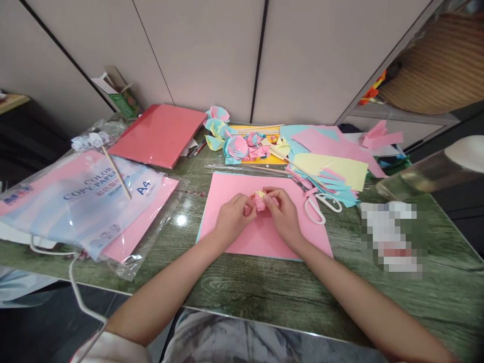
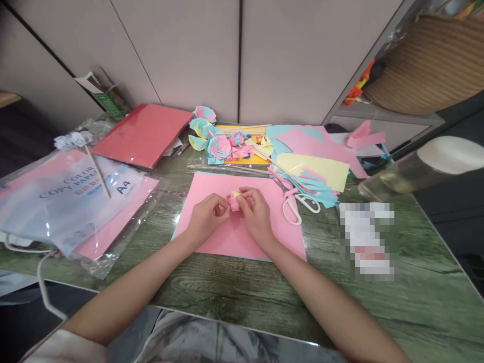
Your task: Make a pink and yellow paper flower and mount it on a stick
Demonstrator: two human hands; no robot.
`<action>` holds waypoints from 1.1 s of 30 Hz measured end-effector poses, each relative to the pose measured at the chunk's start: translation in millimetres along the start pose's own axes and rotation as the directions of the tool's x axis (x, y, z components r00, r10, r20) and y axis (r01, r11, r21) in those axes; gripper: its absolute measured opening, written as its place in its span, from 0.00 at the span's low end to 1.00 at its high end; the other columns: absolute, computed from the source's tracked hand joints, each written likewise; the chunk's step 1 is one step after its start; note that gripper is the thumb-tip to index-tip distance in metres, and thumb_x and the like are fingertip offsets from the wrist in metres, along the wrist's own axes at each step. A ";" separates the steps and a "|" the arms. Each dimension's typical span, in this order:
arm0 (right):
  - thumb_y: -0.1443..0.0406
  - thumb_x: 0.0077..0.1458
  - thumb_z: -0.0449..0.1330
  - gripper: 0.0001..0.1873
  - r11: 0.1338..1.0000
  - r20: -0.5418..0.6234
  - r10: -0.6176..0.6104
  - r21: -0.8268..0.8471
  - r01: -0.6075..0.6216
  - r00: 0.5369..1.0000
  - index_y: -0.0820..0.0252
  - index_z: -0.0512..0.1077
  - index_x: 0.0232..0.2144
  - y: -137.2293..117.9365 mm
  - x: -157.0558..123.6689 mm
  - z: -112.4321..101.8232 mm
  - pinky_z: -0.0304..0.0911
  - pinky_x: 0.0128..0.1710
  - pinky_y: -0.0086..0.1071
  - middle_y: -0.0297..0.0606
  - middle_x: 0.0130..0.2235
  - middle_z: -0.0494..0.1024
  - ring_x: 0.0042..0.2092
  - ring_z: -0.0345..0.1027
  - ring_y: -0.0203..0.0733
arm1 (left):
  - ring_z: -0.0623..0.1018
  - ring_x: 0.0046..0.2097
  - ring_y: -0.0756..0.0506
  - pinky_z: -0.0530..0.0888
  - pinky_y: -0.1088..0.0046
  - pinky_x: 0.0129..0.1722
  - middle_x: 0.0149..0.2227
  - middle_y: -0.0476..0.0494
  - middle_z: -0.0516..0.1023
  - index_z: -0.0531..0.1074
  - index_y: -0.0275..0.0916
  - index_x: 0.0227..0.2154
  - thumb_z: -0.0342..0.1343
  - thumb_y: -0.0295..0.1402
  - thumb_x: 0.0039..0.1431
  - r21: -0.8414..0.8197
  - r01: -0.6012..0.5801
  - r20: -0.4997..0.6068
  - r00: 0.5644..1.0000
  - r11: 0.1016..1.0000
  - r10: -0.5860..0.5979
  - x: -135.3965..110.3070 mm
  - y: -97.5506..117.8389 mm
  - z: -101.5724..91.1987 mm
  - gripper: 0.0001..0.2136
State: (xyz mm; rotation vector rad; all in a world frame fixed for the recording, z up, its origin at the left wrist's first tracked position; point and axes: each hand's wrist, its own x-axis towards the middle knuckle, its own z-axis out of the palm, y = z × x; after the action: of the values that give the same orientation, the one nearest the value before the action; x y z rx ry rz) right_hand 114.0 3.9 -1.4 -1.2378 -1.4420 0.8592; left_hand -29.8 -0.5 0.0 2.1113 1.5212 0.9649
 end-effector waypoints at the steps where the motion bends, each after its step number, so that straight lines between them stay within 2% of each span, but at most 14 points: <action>1: 0.62 0.53 0.52 0.06 1.000 -0.001 0.000 0.002 0.000 1.000 0.57 0.65 0.28 0.2 0.2 0.2 0.55 0.48 0.40 0.37 0.42 0.70 0.46 0.63 0.41 | 0.67 0.25 0.55 0.63 0.80 0.26 0.26 0.52 0.70 0.65 0.38 0.24 0.50 0.26 0.48 -0.007 0.005 0.009 1.000 1.000 -0.005 0.1 0.8 -0.8 0.02; 8: 0.61 0.53 0.52 0.06 1.000 -0.006 -0.029 -0.007 0.029 1.000 0.57 0.66 0.29 0.2 1.1 1.2 0.56 0.47 0.38 0.37 0.41 0.70 0.45 0.64 0.40 | 0.68 0.25 0.55 0.64 0.79 0.26 0.25 0.53 0.71 0.68 0.39 0.26 0.51 0.28 0.48 -0.027 0.022 0.032 0.999 0.999 -0.021 1.5 0.1 -7.1 0.02; 12: 0.61 0.53 0.51 0.06 0.999 -0.005 -0.038 -0.004 0.037 0.999 0.57 0.65 0.29 -0.9 0.9 0.4 0.57 0.46 0.36 0.37 0.41 0.70 0.45 0.63 0.39 | 0.67 0.23 0.54 0.64 0.78 0.26 0.24 0.54 0.72 0.70 0.40 0.26 0.54 0.30 0.46 -0.051 0.087 0.068 0.994 0.995 -0.084 3.6 1.7 -12.1 0.03; 18: 0.61 0.53 0.51 0.07 0.999 0.000 -0.034 0.015 0.034 0.999 0.57 0.66 0.29 -2.0 0.5 -1.1 0.57 0.46 0.36 0.37 0.41 0.70 0.45 0.63 0.39 | 0.68 0.25 0.54 0.64 0.77 0.26 0.31 0.51 0.75 0.69 0.40 0.31 0.52 0.32 0.49 -0.273 0.147 0.098 0.987 0.951 -0.124 6.4 6.0 -17.8 0.06; 22: 0.62 0.53 0.51 0.06 1.000 0.005 -0.025 0.015 0.025 1.000 0.57 0.65 0.29 -1.3 0.6 -1.1 0.58 0.46 0.36 0.37 0.41 0.70 0.45 0.63 0.38 | 0.71 0.28 0.52 0.67 0.76 0.28 0.30 0.47 0.74 0.69 0.37 0.30 0.54 0.34 0.48 -0.460 0.229 0.226 0.965 0.858 -0.136 11.7 -4.0 -16.4 0.08; 25: 0.63 0.53 0.51 0.06 1.000 0.017 -0.030 0.009 0.030 0.999 0.57 0.65 0.30 -1.6 0.6 -1.2 0.58 0.46 0.35 0.37 0.41 0.70 0.45 0.63 0.38 | 0.73 0.30 0.51 0.69 0.75 0.30 0.30 0.46 0.74 0.68 0.37 0.29 0.56 0.35 0.46 -0.518 0.273 0.292 0.947 0.811 -0.132 14.4 -10.2 -14.8 0.08; 28: 0.63 0.53 0.51 0.05 0.999 0.022 -0.033 0.006 0.033 0.999 0.57 0.65 0.30 -2.6 0.2 -1.3 0.58 0.46 0.34 0.37 0.41 0.70 0.45 0.63 0.37 | 0.72 0.29 0.52 0.67 0.76 0.29 0.29 0.49 0.74 0.68 0.38 0.29 0.55 0.34 0.47 -0.447 0.234 0.267 0.956 0.864 -0.121 12.8 -7.9 -14.8 0.07; 31: 0.62 0.54 0.51 0.06 0.999 0.011 -0.033 0.008 0.032 0.999 0.57 0.65 0.29 -3.3 -0.2 -0.9 0.57 0.46 0.34 0.37 0.41 0.70 0.45 0.64 0.37 | 0.68 0.25 0.54 0.65 0.77 0.26 0.27 0.52 0.73 0.68 0.40 0.29 0.53 0.33 0.48 -0.248 0.127 0.169 0.982 0.960 -0.087 7.5 -0.5 -15.2 0.05; 33: 0.62 0.54 0.51 0.06 0.999 0.005 -0.035 0.012 0.035 0.999 0.58 0.65 0.29 -3.5 -0.4 -0.6 0.57 0.46 0.33 0.37 0.41 0.70 0.45 0.64 0.37 | 0.67 0.24 0.54 0.64 0.78 0.26 0.27 0.53 0.71 0.68 0.41 0.30 0.52 0.31 0.49 -0.120 0.048 0.132 0.991 0.992 -0.032 4.0 3.3 -14.6 0.04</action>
State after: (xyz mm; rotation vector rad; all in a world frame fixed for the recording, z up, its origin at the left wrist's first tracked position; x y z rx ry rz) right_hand 113.6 2.7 1.9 -1.1987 -1.4567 0.8471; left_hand -37.2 0.6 13.7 2.0082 1.3991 0.8664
